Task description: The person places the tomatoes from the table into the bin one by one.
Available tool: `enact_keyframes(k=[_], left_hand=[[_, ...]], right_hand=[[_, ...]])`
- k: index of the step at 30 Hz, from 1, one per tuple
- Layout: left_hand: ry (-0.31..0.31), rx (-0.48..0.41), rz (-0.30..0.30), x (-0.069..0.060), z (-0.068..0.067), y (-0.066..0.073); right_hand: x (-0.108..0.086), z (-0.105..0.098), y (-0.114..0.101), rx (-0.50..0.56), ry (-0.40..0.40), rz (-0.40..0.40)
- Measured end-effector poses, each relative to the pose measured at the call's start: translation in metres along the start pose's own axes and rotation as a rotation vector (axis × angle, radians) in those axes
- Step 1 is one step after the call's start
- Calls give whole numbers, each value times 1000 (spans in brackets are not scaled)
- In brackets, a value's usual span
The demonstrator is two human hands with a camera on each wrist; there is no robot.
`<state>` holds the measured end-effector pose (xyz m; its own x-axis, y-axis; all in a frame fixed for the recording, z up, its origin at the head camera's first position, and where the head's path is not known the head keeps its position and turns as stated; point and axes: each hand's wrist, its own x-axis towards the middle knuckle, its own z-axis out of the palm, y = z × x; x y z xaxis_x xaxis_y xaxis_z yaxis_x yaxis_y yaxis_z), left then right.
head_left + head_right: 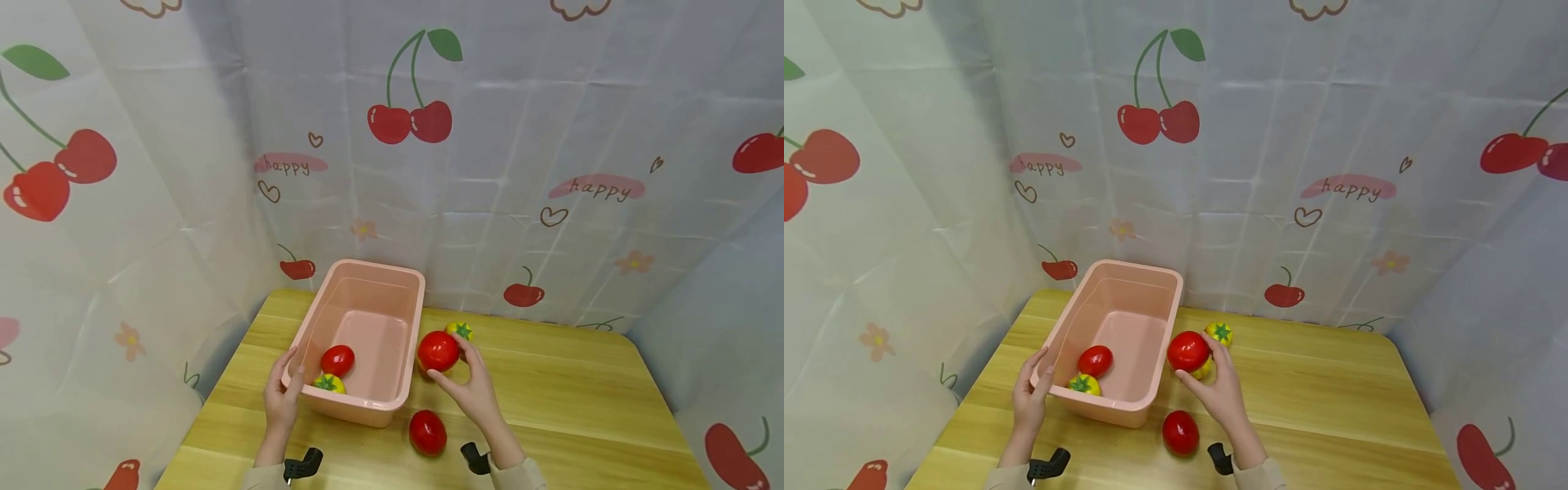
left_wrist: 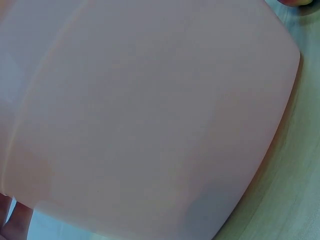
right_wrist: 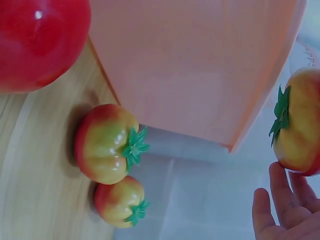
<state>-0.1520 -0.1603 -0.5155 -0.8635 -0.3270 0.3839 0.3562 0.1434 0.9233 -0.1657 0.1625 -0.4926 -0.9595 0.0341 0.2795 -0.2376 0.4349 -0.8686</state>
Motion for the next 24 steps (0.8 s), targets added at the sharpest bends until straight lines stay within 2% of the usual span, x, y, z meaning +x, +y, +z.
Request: enact_keyframes(k=[8, 17, 24], left_hand=[[6, 6, -8, -1, 0, -1], [7, 0, 15, -1, -1, -2], [-2, -18, -3, -1, -1, -3]], right_hand=[[3, 5, -9, 5, -2, -35], [4, 14, -22, 51, -38, -10], [5, 21, -29, 65, -50, -7]])
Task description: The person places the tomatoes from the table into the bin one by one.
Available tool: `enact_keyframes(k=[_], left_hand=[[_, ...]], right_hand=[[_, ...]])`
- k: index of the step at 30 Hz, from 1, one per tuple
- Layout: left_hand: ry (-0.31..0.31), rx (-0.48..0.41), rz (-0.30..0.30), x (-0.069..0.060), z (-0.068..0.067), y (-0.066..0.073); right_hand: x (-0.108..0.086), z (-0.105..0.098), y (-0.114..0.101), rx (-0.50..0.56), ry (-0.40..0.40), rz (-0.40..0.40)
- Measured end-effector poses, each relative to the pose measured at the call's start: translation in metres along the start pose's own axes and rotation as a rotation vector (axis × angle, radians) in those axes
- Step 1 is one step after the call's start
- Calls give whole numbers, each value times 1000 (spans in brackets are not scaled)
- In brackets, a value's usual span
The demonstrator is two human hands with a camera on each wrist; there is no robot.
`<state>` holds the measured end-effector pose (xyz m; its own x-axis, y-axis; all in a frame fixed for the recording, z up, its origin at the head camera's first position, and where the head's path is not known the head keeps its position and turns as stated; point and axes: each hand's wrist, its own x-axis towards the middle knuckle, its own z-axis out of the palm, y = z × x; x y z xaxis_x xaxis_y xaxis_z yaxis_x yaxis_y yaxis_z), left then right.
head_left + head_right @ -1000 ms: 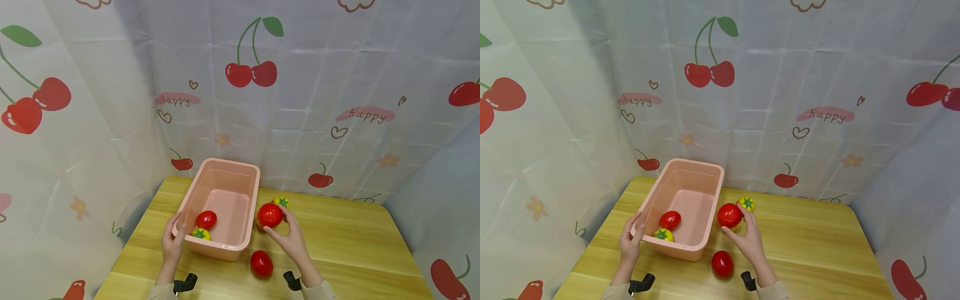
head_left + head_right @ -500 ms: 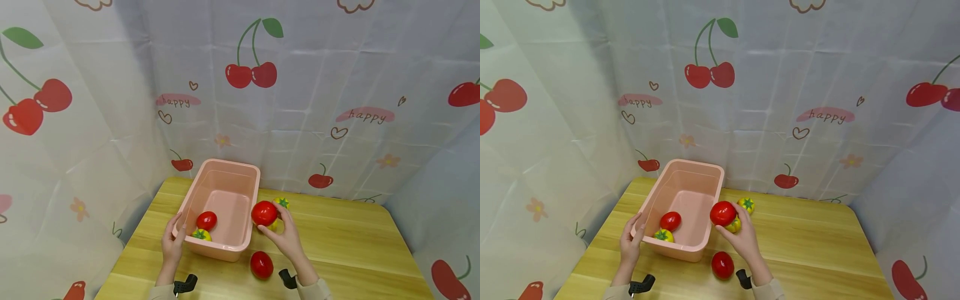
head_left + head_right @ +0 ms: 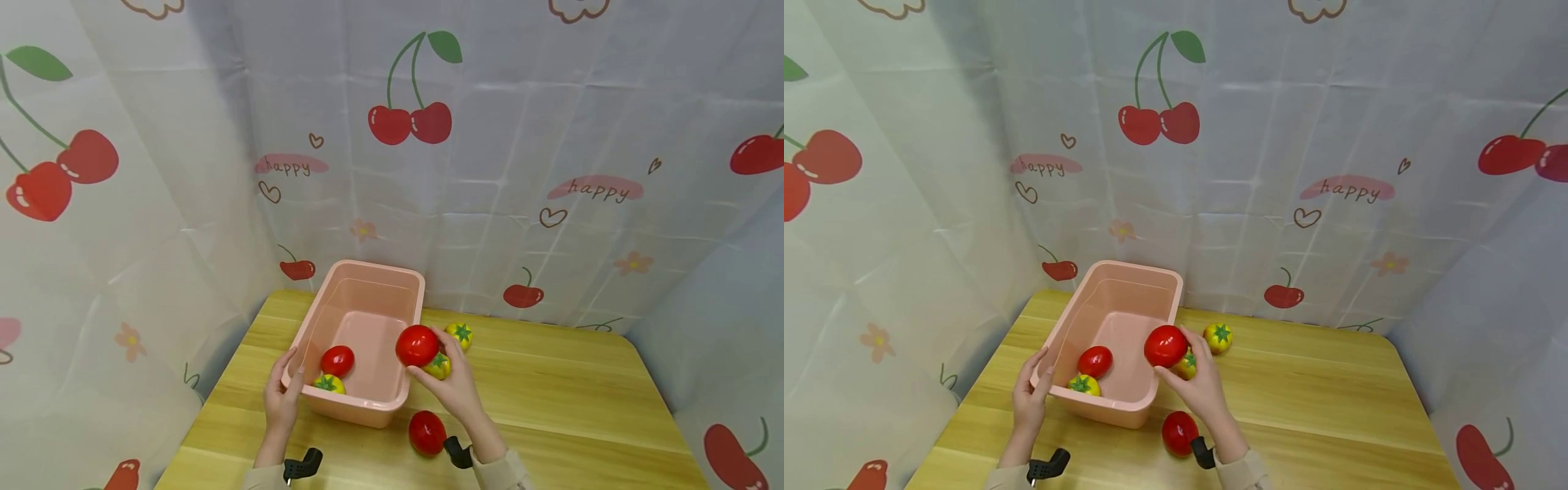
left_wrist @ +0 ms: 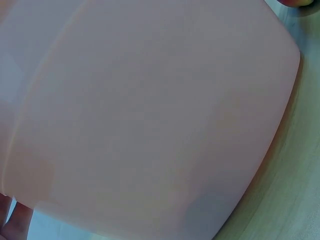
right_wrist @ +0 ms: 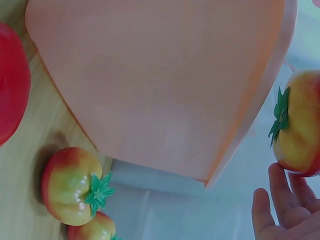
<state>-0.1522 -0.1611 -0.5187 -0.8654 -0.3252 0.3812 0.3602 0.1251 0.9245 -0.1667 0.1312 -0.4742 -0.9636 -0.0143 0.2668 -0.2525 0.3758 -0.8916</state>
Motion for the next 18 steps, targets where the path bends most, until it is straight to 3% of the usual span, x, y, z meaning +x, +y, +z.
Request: enact_keyframes(k=[18], left_hand=[[-8, -7, -20, 0, -1, 0]], right_hand=[[-2, 14, -6, -24, -62, 10]])
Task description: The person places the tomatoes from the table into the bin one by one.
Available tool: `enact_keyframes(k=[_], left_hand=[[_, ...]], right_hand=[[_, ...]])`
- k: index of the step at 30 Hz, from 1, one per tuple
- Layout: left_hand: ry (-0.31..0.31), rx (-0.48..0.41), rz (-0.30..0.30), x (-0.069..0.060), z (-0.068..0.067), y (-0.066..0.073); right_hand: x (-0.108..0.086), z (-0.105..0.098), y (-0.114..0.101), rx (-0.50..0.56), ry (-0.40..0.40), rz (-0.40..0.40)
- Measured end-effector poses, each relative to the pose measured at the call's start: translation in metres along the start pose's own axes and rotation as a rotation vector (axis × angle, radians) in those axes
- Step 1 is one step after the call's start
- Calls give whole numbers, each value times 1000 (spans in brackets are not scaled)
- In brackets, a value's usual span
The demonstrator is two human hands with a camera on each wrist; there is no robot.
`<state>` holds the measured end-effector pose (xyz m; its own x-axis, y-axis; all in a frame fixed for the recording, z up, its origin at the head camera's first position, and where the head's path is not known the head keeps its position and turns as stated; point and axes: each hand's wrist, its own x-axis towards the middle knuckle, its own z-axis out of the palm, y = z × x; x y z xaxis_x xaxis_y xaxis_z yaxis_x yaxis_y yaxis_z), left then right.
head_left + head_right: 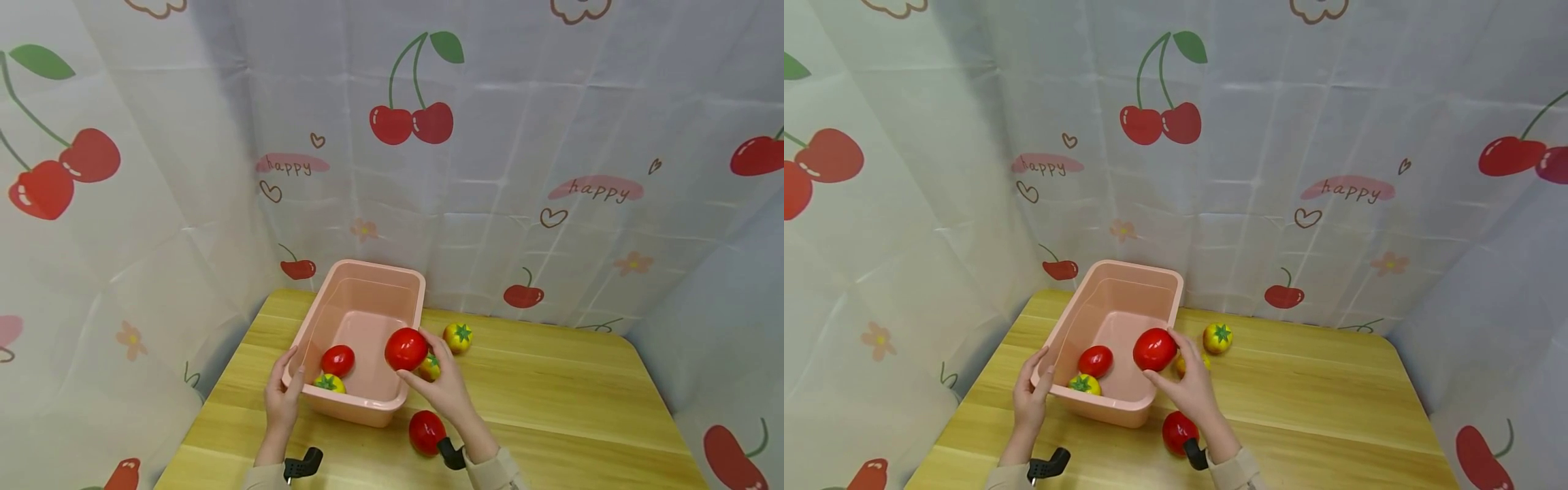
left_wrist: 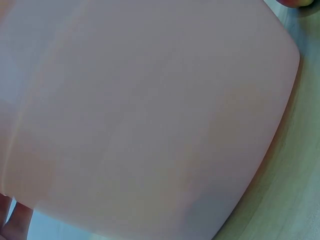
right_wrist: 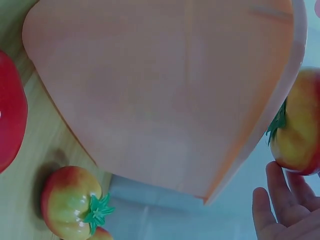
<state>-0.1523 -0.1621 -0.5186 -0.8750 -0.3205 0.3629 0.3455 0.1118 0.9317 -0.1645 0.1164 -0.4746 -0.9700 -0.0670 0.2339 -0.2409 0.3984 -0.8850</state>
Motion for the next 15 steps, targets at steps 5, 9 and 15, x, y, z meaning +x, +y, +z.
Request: enact_keyframes(k=[5, 9, 15], left_hand=[[-1, 0, -14, 0, 0, 1], [-4, -3, -8, 0, 0, 0], [-6, -1, 1, 0, 0, 0]], right_hand=[[0, 2, 0, 9, -15, 3], [-1, 3, 1, 24, -18, -8], [-2, 4, 4, 29, -15, -26]])
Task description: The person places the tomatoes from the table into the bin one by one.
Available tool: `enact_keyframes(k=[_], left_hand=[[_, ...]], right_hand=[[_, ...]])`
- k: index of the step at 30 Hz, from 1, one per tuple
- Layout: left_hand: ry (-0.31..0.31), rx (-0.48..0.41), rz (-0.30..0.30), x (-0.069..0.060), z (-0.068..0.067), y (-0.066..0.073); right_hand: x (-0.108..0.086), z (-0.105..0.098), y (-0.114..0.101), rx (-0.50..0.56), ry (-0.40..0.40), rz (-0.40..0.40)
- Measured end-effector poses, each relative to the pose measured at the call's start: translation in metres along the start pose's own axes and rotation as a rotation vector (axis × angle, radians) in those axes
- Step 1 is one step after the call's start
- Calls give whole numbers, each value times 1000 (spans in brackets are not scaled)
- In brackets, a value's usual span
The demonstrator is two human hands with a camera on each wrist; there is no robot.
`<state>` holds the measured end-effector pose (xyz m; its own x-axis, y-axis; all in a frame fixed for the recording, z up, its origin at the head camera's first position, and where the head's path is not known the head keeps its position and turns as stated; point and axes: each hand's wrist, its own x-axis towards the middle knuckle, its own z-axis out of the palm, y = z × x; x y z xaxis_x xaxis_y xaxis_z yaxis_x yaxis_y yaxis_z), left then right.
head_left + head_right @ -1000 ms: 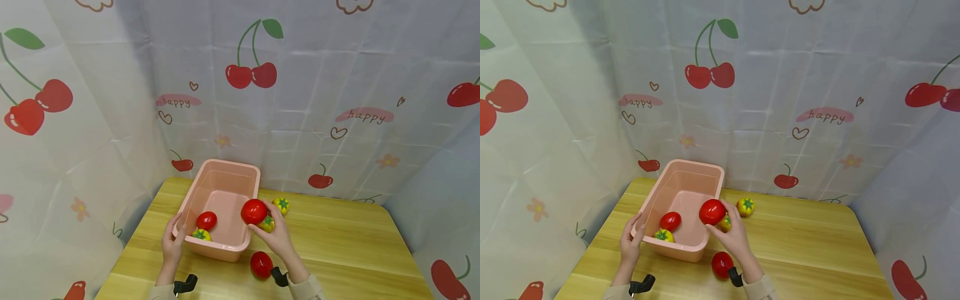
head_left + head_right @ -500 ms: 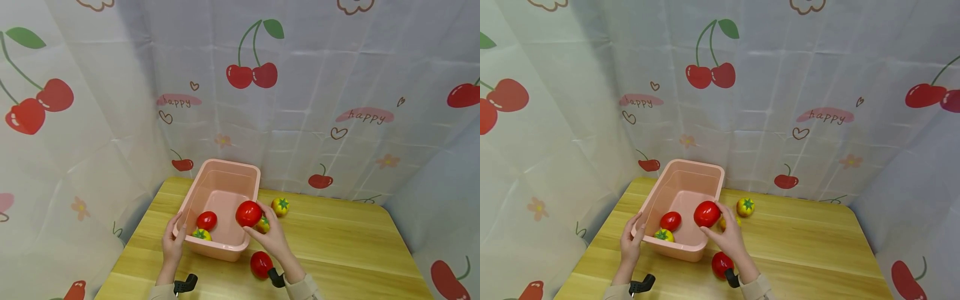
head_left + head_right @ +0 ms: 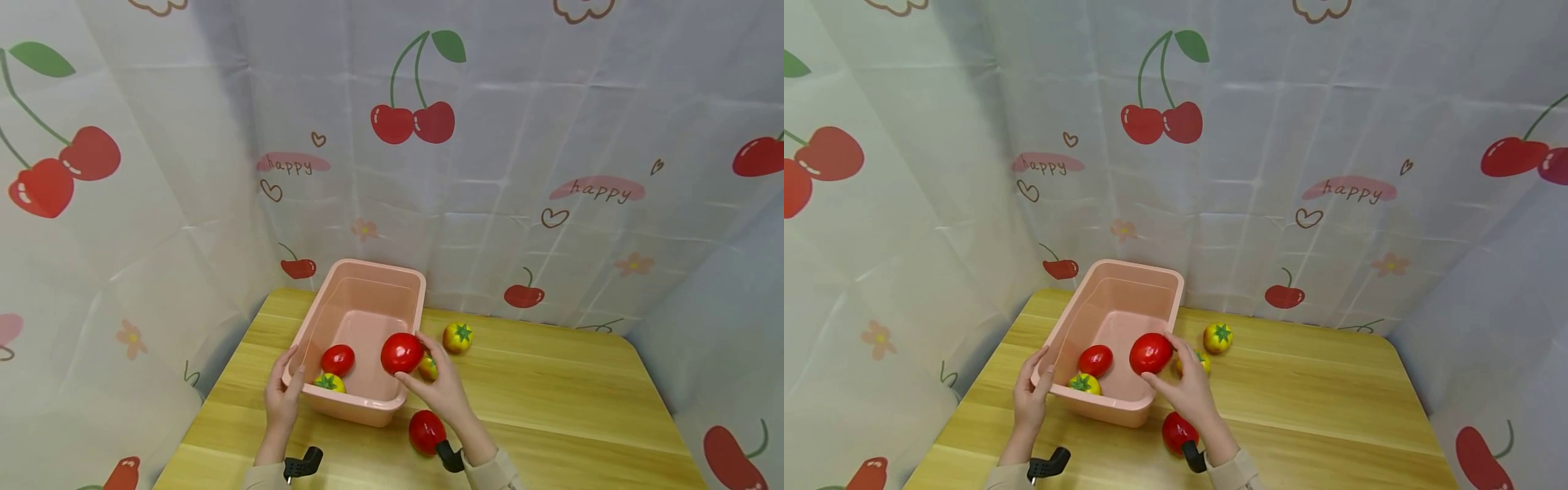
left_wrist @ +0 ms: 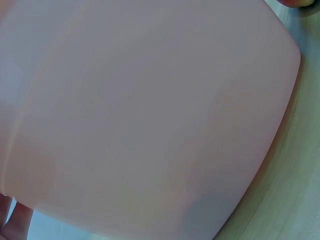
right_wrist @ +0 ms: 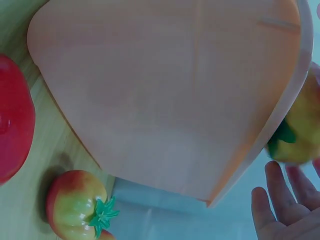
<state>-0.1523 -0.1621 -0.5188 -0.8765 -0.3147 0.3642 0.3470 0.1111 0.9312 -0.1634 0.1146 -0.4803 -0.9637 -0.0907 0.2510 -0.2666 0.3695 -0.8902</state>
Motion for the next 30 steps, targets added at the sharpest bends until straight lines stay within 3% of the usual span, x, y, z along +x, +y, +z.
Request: enact_keyframes(k=[21, 30], left_hand=[[13, 1, -6, -1, 1, 2], [11, -8, -1, -1, 2, 2]], right_hand=[[-4, -6, 6, 1, 42, -47], [-12, -8, 15, 50, 54, -17]])
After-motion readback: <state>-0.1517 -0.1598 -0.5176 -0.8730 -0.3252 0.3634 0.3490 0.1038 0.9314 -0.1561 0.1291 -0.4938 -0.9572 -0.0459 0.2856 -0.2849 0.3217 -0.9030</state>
